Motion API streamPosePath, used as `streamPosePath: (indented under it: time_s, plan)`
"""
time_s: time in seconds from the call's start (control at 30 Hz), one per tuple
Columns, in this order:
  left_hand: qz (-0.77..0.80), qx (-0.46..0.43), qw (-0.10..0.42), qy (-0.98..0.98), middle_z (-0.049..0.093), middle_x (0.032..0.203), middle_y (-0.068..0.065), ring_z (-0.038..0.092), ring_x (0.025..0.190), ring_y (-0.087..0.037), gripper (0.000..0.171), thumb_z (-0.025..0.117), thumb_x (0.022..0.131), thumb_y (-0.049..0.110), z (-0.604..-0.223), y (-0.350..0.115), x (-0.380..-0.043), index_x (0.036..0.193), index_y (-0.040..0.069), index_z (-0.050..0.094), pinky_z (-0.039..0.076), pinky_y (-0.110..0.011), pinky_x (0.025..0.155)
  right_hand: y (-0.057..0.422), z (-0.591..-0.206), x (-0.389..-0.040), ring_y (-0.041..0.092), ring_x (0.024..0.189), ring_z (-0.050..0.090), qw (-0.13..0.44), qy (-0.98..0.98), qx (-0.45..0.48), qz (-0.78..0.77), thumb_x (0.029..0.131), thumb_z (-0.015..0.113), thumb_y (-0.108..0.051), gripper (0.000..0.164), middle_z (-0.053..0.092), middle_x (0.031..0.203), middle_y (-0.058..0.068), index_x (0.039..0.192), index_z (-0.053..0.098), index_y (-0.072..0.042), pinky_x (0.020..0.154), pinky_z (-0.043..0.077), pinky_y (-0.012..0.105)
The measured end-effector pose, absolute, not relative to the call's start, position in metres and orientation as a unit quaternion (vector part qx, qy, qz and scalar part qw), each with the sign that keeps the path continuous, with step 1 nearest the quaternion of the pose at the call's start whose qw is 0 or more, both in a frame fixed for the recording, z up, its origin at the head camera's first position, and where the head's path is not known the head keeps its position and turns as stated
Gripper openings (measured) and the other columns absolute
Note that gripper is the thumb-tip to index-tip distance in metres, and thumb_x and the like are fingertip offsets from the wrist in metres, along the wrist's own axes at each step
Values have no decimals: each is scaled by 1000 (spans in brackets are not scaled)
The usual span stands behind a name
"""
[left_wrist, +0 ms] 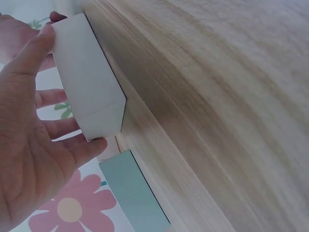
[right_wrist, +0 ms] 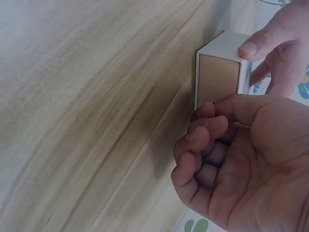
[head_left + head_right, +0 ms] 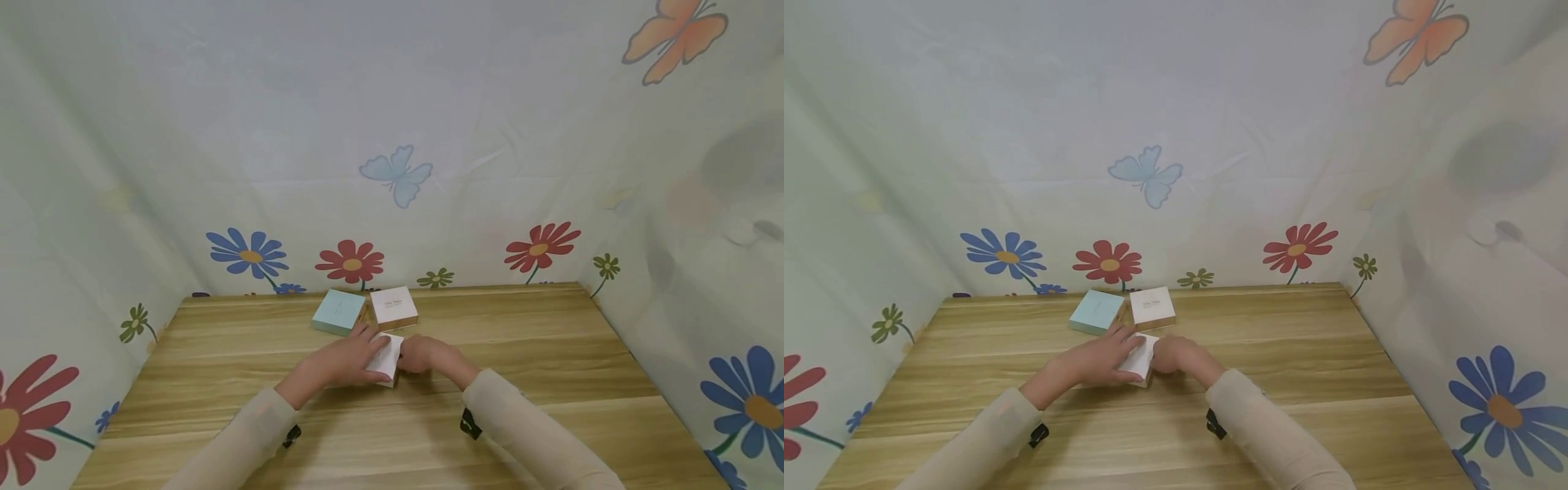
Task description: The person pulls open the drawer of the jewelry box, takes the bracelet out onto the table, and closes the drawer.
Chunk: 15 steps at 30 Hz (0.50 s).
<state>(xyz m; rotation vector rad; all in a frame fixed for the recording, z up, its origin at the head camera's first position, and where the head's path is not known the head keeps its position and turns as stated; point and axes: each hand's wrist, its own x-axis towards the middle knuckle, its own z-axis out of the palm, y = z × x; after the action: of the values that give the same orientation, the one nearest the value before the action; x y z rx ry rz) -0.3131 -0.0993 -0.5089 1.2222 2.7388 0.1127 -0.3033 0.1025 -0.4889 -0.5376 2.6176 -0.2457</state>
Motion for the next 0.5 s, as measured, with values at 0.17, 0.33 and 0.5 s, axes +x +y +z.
streamPosePath:
  time_s: [0.17, 0.33, 0.5]
  plan:
    - [41, 401, 80, 912, 41, 150, -10, 38, 135, -29, 84, 59, 90, 72, -508, -98, -315, 150, 15, 44, 41, -43, 110, 100, -486, -304, 13, 58, 48, 232, 954, -182, -54, 100, 57, -23, 29, 57, 71, 0, 73, 59, -13, 57, 38, 28]
    - [43, 395, 90, 913, 41, 151, -10, 38, 137, -29, 84, 60, 89, 71, -506, -97, -315, 150, 15, 44, 40, -44, 111, 100, -485, -303, 13, 59, 50, 223, 956, -186, -44, 101, 57, -25, 29, 58, 72, 0, 74, 59, -14, 58, 40, 30]
    - [42, 395, 90, 913, 40, 152, -11, 38, 138, -29, 85, 59, 89, 72, -506, -96, -315, 150, 15, 44, 39, -44, 112, 105, -487, -302, 14, 62, 51, 196, 959, -198, -52, 100, 60, -29, 30, 59, 73, -3, 72, 60, -17, 60, 43, 32]
